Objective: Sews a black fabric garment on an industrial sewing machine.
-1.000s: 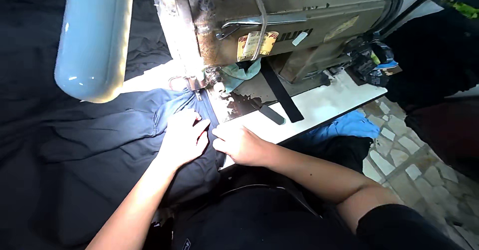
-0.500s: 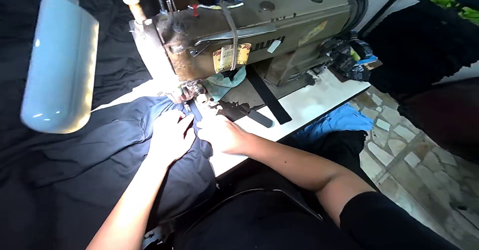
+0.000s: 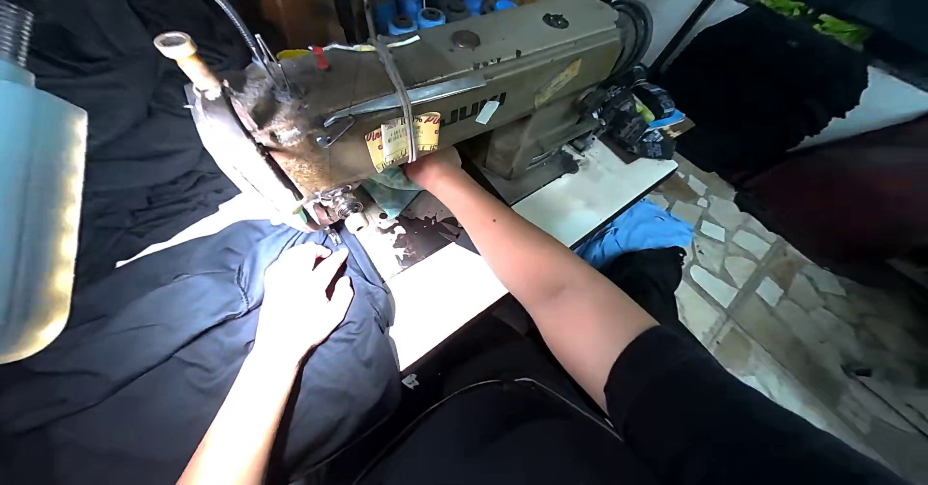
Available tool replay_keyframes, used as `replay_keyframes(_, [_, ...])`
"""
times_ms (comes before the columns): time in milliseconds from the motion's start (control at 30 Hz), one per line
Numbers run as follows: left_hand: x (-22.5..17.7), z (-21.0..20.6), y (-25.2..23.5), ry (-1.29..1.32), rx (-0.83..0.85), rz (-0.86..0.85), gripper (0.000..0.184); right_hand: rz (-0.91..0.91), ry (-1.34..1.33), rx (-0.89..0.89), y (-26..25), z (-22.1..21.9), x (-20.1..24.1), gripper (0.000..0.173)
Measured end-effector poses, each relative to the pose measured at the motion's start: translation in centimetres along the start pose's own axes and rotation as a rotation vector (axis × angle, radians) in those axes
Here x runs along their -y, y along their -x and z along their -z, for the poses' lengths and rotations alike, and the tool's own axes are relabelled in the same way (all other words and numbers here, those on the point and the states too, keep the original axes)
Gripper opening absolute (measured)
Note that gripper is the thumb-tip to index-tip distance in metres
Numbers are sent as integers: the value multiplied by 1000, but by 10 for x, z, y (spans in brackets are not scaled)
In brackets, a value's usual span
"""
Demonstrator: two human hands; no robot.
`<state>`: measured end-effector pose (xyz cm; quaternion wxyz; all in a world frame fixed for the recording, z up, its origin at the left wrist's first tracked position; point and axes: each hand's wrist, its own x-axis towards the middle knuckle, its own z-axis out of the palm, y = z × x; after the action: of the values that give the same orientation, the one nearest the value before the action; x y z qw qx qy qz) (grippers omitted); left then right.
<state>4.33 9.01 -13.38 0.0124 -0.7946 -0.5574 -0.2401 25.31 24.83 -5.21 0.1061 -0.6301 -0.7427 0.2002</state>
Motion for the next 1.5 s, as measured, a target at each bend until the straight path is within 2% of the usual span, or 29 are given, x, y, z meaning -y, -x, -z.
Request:
replay_keyframes(233, [0, 0, 0, 4, -4, -6, 50, 62, -182, -128, 0, -3, -13, 43])
replay_keyframes(333, [2, -2, 2, 6, -3, -4, 51, 91, -528, -313, 0, -12, -27, 41])
replay_keyframes(433, [-12, 1, 7, 21, -115, -21, 48, 41, -781, -314, 19, -7, -39, 27])
replay_keyframes(500, [-48, 10, 7, 115, -256, 20, 41, 113, -785, -310, 46, -4, -45, 17])
replay_keyframes(567, [-96, 16, 6, 432, -297, 219, 32, 263, -740, -336, 83, -14, -48, 20])
replay_keyframes(667, [-141, 28, -7, 1286, -131, 734, 22, 544, -591, -434, 136, -39, -46, 20])
replay_keyframes(700, [-147, 28, -9, 1461, -119, 823, 24, 635, -534, -470, 147, -47, -46, 15])
replay_keyframes(767, [-153, 28, -8, 1582, -121, 890, 29, 776, -441, -526, 160, -60, -49, 13])
replay_keyframes(867, [-157, 29, 1, 1548, -170, 932, 28, 852, -424, -511, 172, -67, -52, 15])
replay_keyframes(967, [-155, 28, 13, 1462, -223, 889, 23, 837, -599, -347, 178, -63, -54, 17])
replay_keyframes(1067, [-148, 32, 21, 1311, -217, 754, 19, 709, -774, -235, 181, -57, -51, 20])
replay_keyframes(1200, [-148, 38, 24, 1253, -190, 619, 19, 558, -968, -35, 184, -48, -41, 11])
replay_keyframes(1333, [-140, 37, 26, 1173, -194, 547, 13, 536, -976, -2, 186, -41, -36, 11])
replay_keyframes(1500, [-138, 37, 27, 1121, -206, 601, 15, 548, -987, 27, 187, -42, -38, 11])
